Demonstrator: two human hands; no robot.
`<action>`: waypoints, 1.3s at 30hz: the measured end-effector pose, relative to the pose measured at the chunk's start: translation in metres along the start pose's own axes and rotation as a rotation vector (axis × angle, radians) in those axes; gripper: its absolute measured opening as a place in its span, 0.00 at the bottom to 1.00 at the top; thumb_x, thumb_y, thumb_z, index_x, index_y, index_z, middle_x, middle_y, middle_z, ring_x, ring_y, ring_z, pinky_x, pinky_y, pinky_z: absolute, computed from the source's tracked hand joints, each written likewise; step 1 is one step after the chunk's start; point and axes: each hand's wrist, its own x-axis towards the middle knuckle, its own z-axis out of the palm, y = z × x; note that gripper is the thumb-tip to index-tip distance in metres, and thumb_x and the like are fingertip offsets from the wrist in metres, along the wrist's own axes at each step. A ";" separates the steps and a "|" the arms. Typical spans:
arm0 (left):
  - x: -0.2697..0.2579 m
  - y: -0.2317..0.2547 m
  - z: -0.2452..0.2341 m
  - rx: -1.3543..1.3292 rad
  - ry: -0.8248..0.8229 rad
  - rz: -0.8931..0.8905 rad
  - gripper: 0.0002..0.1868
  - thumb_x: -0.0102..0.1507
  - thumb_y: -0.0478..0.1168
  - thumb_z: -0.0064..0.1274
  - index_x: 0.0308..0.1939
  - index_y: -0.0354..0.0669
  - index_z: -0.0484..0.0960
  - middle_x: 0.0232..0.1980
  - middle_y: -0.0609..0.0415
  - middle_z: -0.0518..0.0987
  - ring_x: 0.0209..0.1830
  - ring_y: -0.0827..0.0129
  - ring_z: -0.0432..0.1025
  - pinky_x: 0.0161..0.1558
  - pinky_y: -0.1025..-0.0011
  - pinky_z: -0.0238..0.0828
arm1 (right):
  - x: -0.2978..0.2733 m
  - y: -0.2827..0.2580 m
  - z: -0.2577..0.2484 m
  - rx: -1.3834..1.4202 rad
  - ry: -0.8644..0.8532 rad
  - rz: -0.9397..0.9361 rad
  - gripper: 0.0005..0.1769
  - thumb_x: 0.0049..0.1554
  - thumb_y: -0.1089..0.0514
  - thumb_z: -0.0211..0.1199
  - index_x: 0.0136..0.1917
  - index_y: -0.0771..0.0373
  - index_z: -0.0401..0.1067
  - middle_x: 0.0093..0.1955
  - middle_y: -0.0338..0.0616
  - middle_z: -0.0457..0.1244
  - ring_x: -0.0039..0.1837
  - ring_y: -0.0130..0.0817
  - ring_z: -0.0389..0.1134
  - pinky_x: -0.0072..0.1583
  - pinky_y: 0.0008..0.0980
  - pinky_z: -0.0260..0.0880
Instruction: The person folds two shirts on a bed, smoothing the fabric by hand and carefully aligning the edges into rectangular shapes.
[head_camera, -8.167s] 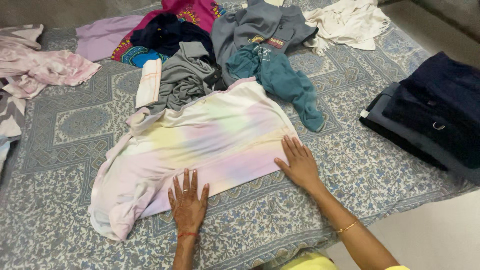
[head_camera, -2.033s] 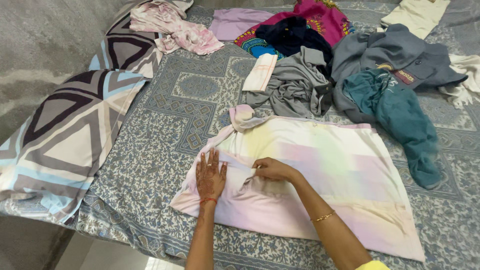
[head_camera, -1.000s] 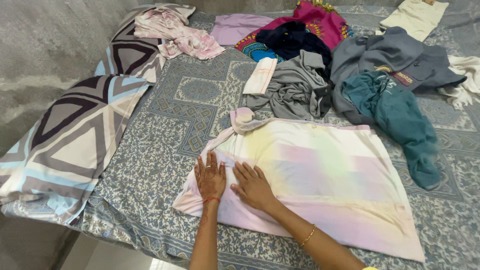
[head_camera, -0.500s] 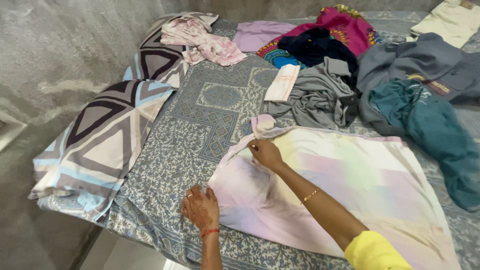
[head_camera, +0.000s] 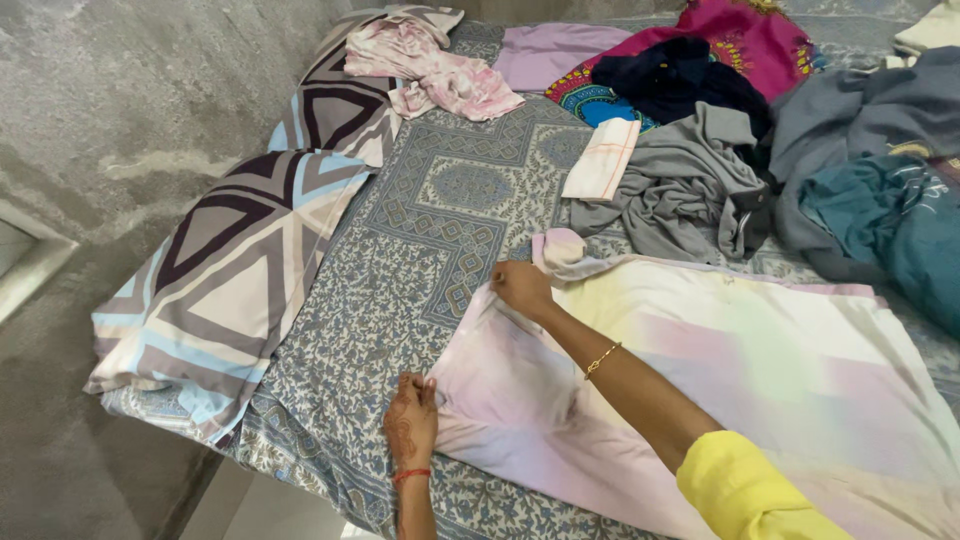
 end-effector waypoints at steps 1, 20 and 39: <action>0.000 -0.001 0.002 -0.007 0.072 0.051 0.13 0.68 0.49 0.50 0.48 0.44 0.76 0.37 0.43 0.82 0.36 0.46 0.78 0.39 0.54 0.72 | 0.000 -0.005 0.001 0.052 0.031 -0.030 0.11 0.54 0.51 0.67 0.49 0.55 0.78 0.50 0.47 0.71 0.54 0.49 0.73 0.54 0.46 0.71; -0.047 0.107 0.043 -0.022 0.227 0.464 0.16 0.65 0.36 0.50 0.57 0.43 0.79 0.57 0.47 0.80 0.63 0.54 0.71 0.64 0.56 0.66 | -0.150 0.060 -0.044 -0.149 0.127 -0.097 0.32 0.62 0.48 0.55 0.77 0.57 0.60 0.82 0.49 0.50 0.82 0.50 0.46 0.76 0.57 0.43; 0.043 0.241 0.185 0.362 -0.208 0.352 0.35 0.65 0.63 0.42 0.74 0.55 0.65 0.81 0.58 0.57 0.82 0.35 0.32 0.70 0.29 0.26 | -0.284 0.310 -0.241 -0.386 0.648 0.411 0.21 0.68 0.46 0.50 0.67 0.57 0.70 0.70 0.47 0.62 0.72 0.48 0.60 0.72 0.55 0.54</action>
